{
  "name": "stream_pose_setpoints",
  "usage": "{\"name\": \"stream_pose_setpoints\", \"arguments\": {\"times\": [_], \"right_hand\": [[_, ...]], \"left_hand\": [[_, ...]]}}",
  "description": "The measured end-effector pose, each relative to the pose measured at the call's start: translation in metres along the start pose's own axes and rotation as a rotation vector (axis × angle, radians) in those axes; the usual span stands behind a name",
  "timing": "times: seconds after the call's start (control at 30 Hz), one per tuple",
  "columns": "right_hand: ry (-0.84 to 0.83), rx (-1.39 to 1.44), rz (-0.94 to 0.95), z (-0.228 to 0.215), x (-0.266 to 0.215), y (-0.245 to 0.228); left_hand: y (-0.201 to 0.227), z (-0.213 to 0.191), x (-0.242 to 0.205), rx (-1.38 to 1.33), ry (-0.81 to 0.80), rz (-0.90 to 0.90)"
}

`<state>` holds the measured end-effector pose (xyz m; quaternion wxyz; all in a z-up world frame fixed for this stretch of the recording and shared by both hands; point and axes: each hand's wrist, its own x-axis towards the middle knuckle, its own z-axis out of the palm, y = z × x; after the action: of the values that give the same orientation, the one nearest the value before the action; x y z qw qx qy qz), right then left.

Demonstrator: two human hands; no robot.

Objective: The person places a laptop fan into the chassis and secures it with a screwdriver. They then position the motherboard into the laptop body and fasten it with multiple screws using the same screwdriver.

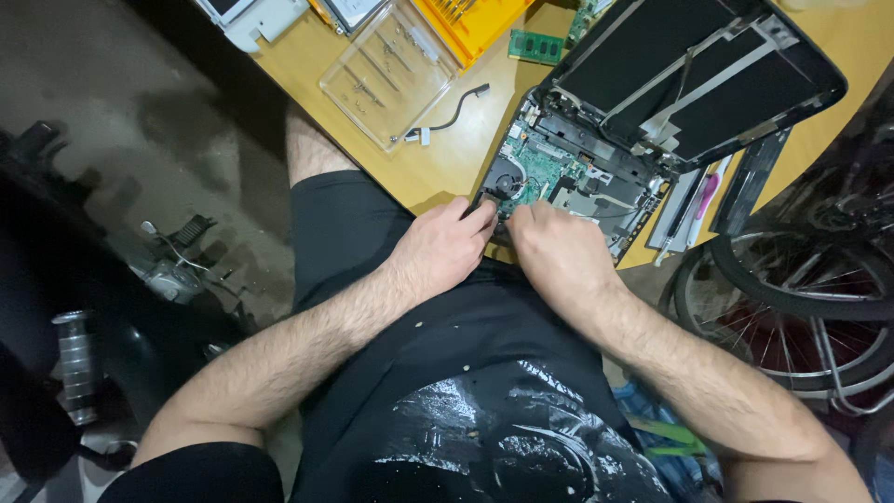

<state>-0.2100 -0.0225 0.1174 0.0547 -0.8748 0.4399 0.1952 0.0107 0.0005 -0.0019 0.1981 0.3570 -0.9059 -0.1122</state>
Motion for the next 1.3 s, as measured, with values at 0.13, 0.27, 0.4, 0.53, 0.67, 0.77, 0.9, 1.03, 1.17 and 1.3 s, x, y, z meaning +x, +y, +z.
{"name": "stream_pose_setpoints", "arguments": {"times": [0.13,0.27,0.4,0.53,0.67,0.77,0.9,1.03,1.17,1.3], "right_hand": [[-0.026,0.013,0.087,-0.019,0.007,-0.007],[0.033,-0.026,-0.012,-0.036,0.003,0.000],[0.017,0.027,-0.046,-0.004,0.002,0.002],[0.030,-0.003,-0.033,0.003,0.004,-0.002],[0.014,0.056,0.001,0.007,0.003,-0.003],[0.011,0.085,0.026,0.002,0.007,-0.002],[0.039,0.123,0.067,0.002,0.007,-0.003],[0.059,0.285,0.125,-0.001,-0.008,0.022],[0.124,0.647,0.359,-0.012,-0.048,0.055],[0.179,0.623,0.431,0.034,-0.092,0.058]], "left_hand": [[-0.004,0.003,0.000,0.034,0.014,0.044],[-0.004,0.008,-0.003,0.029,0.016,0.051],[-0.002,0.005,-0.002,0.030,0.028,0.039],[-0.002,0.007,-0.002,0.003,0.016,0.032],[-0.002,0.014,-0.004,-0.017,0.010,0.022],[0.001,0.014,-0.002,-0.020,0.010,0.012],[0.002,0.005,-0.003,0.014,0.038,0.029],[0.007,-0.008,0.001,0.039,0.022,0.024],[0.005,0.013,-0.001,0.057,-0.002,-0.039],[0.002,0.008,0.025,0.046,0.168,0.051]]}}
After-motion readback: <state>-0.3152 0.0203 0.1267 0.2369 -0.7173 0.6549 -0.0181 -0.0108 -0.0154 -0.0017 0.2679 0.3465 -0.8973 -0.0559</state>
